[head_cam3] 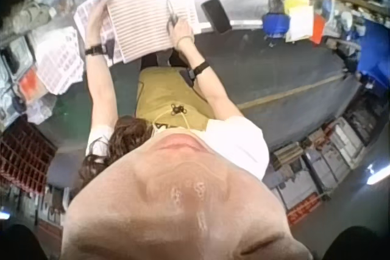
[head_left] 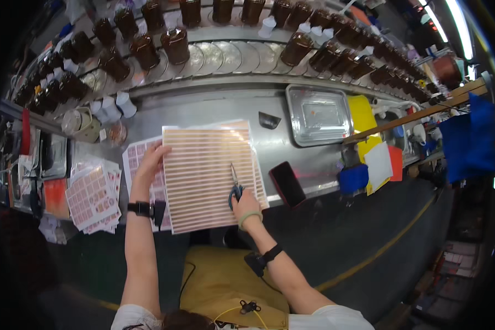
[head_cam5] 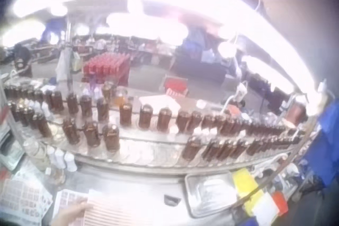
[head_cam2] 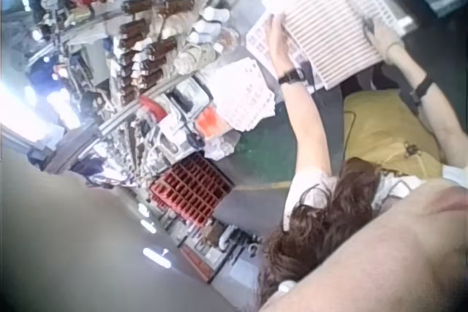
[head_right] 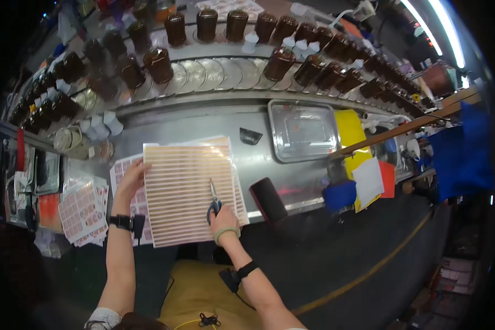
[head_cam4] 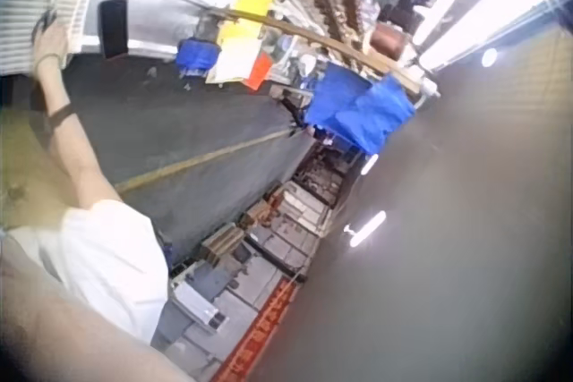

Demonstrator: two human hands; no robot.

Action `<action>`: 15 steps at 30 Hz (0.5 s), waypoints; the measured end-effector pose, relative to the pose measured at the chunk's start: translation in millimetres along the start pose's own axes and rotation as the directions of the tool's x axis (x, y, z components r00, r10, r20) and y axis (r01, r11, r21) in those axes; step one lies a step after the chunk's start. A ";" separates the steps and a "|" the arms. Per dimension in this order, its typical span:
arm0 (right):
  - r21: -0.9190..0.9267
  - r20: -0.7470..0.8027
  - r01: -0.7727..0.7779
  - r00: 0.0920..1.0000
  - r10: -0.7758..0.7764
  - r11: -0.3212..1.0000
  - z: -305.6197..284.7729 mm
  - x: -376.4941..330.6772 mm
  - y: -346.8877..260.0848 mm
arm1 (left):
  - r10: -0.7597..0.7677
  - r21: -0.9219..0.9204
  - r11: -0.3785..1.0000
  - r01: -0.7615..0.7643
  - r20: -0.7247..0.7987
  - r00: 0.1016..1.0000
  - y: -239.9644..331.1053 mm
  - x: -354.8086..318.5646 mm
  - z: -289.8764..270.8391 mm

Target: Cutting sheets of printed product labels using scissors.

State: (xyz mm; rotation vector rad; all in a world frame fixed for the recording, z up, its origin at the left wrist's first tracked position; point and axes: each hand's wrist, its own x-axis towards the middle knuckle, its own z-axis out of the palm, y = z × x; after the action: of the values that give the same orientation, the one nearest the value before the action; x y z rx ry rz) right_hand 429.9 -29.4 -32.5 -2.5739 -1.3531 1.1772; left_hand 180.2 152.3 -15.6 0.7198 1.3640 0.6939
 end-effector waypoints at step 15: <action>0.902 -0.207 0.195 0.978 -0.013 0.385 -67.6 -15.3 55.2 | 0.411 -0.445 0.795 -0.413 -0.106 0.905 -29.8 -72.9 -65.3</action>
State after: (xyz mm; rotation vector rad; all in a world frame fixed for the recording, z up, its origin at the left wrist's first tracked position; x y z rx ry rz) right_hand 505.3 -53.3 7.4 -1.6400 -0.4850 1.1546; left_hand 109.8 79.8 0.5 0.6313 0.9862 1.3201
